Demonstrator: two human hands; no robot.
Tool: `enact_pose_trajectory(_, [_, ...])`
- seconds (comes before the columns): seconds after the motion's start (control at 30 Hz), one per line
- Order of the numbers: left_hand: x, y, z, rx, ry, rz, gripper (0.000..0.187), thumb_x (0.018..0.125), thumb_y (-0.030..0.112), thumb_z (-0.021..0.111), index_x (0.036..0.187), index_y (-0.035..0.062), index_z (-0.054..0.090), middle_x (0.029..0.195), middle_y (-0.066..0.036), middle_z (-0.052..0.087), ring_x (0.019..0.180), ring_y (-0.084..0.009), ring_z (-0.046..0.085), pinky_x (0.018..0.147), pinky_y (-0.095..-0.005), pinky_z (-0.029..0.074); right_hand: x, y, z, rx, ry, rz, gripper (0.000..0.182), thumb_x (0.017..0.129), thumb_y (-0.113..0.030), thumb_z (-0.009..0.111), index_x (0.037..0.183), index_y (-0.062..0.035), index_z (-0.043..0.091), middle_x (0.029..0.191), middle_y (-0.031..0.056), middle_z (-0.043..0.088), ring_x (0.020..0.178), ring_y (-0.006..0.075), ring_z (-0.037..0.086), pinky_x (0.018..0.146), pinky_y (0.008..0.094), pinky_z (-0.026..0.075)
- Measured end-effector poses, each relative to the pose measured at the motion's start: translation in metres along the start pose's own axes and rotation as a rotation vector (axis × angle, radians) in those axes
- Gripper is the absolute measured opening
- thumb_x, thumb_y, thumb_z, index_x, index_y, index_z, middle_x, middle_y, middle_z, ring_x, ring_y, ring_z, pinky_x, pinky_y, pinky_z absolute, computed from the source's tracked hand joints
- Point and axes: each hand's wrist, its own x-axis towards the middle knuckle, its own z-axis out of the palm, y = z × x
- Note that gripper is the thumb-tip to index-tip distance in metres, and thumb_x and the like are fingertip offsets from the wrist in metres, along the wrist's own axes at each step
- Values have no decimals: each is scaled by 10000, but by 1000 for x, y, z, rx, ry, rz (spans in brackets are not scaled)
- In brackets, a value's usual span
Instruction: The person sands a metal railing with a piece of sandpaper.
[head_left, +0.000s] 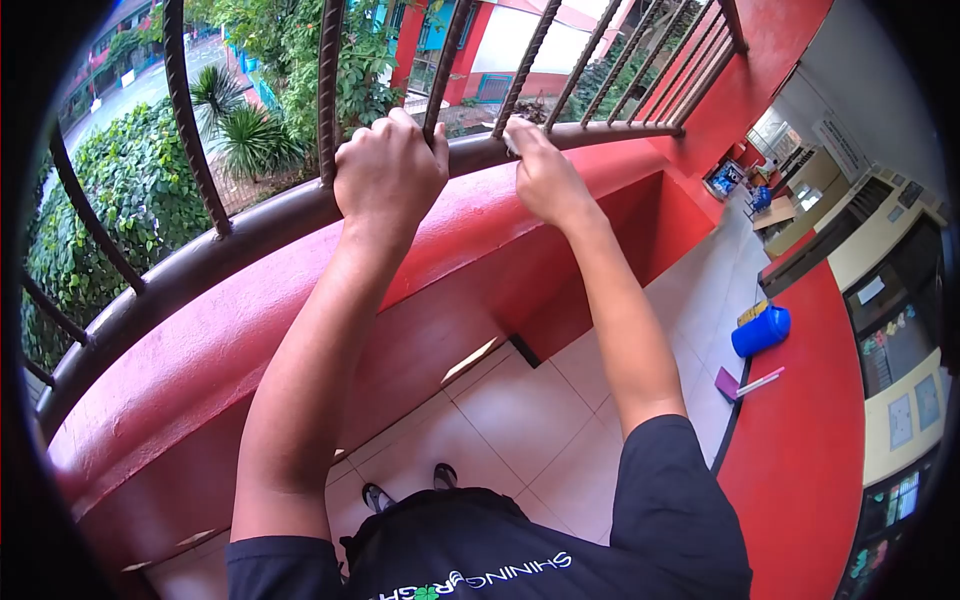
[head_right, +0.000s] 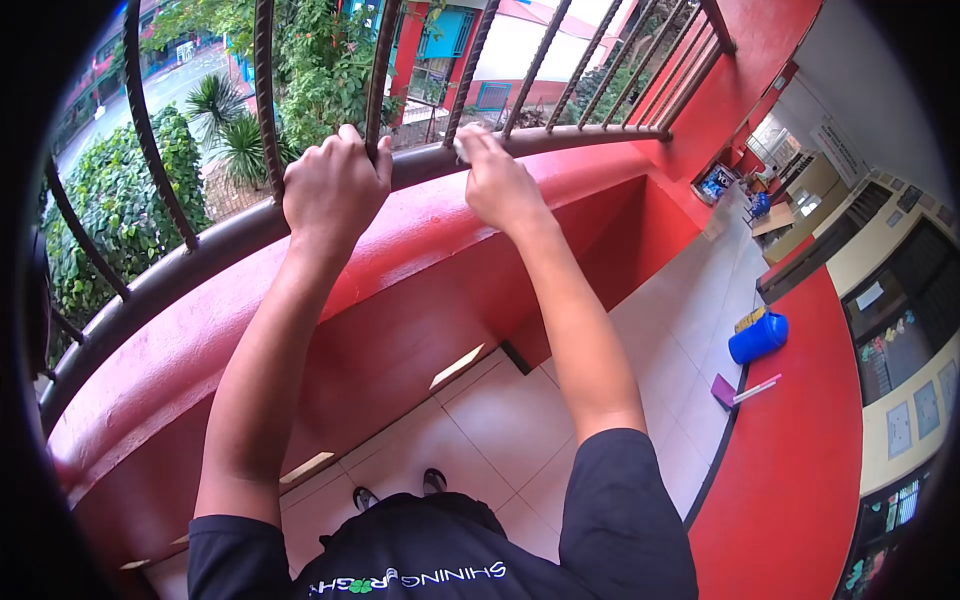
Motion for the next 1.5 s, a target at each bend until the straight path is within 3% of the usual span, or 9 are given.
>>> enact_pose_trajectory(0.23, [1, 5, -8, 52, -57, -23, 428, 1000, 436, 557, 849, 45, 643, 776, -185, 729, 735, -363, 748, 653, -474, 597, 8, 17, -15, 137, -100, 25, 416, 1009, -189, 478, 1406, -110, 574, 1522, 140, 518, 1291, 392, 576, 1064, 494, 493])
enact_pose_trajectory(0.37, [2, 8, -9, 113, -61, -36, 448, 1004, 449, 541, 840, 46, 650, 791, -195, 732, 746, -370, 747, 663, -487, 596, -20, 0, -2, 158, 170, -3, 398, 1050, -358, 547, 1337, -105, 657, 1388, 178, 626, 1135, 412, 668, 947, 489, 562])
enact_pose_trajectory(0.43, [1, 9, -9, 116, -61, -29, 453, 1005, 450, 534, 854, 42, 662, 795, -202, 732, 754, -375, 746, 671, -493, 595, -20, 5, 9, 152, 295, -95, 379, 1059, -340, 536, 1295, -85, 686, 1320, 189, 657, 1075, 421, 688, 891, 493, 582])
enact_pose_trajectory(0.57, [1, 11, -9, 186, -76, -34, 446, 1006, 438, 527, 885, 37, 679, 799, -197, 733, 758, -381, 744, 702, -498, 596, -16, 7, 23, 193, 404, 65, 360, 1049, -237, 551, 1350, -64, 647, 1371, 191, 623, 1092, 413, 677, 900, 499, 578])
enact_pose_trajectory(0.9, [2, 17, -11, 248, -41, -19, 437, 975, 436, 548, 848, 46, 702, 806, -198, 740, 755, -369, 754, 672, -486, 606, -43, -35, 31, 56, 391, 100, 392, 1049, -263, 538, 1397, -117, 644, 1421, 79, 637, 856, 356, 650, 816, 424, 596])
enact_pose_trajectory(1.03, [2, 17, -12, 269, -79, -27, 445, 976, 434, 536, 870, 39, 712, 811, -199, 741, 760, -382, 752, 681, -494, 604, -30, -8, 24, 65, 468, 82, 369, 1044, -228, 536, 1359, -85, 665, 1399, 111, 648, 904, 385, 674, 866, 435, 580])
enact_pose_trajectory(1.1, [2, 19, -15, 246, -112, -58, 436, 1003, 424, 523, 872, 62, 727, 840, -196, 730, 762, -400, 734, 712, -520, 592, -20, 3, 19, 232, 472, 90, 345, 1046, -179, 545, 1307, 8, 672, 1330, 240, 645, 987, 462, 699, 916, 488, 561])
enact_pose_trajectory(1.43, [1, 20, -15, 235, -116, -69, 423, 999, 426, 536, 860, 76, 729, 801, -192, 730, 772, -406, 739, 725, -522, 592, -29, -21, 38, 279, 558, 69, 355, 1015, -113, 568, 1329, 32, 650, 1274, 277, 663, 1008, 422, 708, 896, 461, 548])
enact_pose_trajectory(1.5, [2, 20, -17, 228, -96, -57, 423, 999, 427, 537, 868, 76, 734, 804, -194, 731, 772, -408, 738, 725, -523, 592, -43, -42, 42, 268, 497, 29, 380, 991, -115, 580, 1347, -14, 662, 1335, 209, 659, 812, 414, 683, 869, 446, 571])
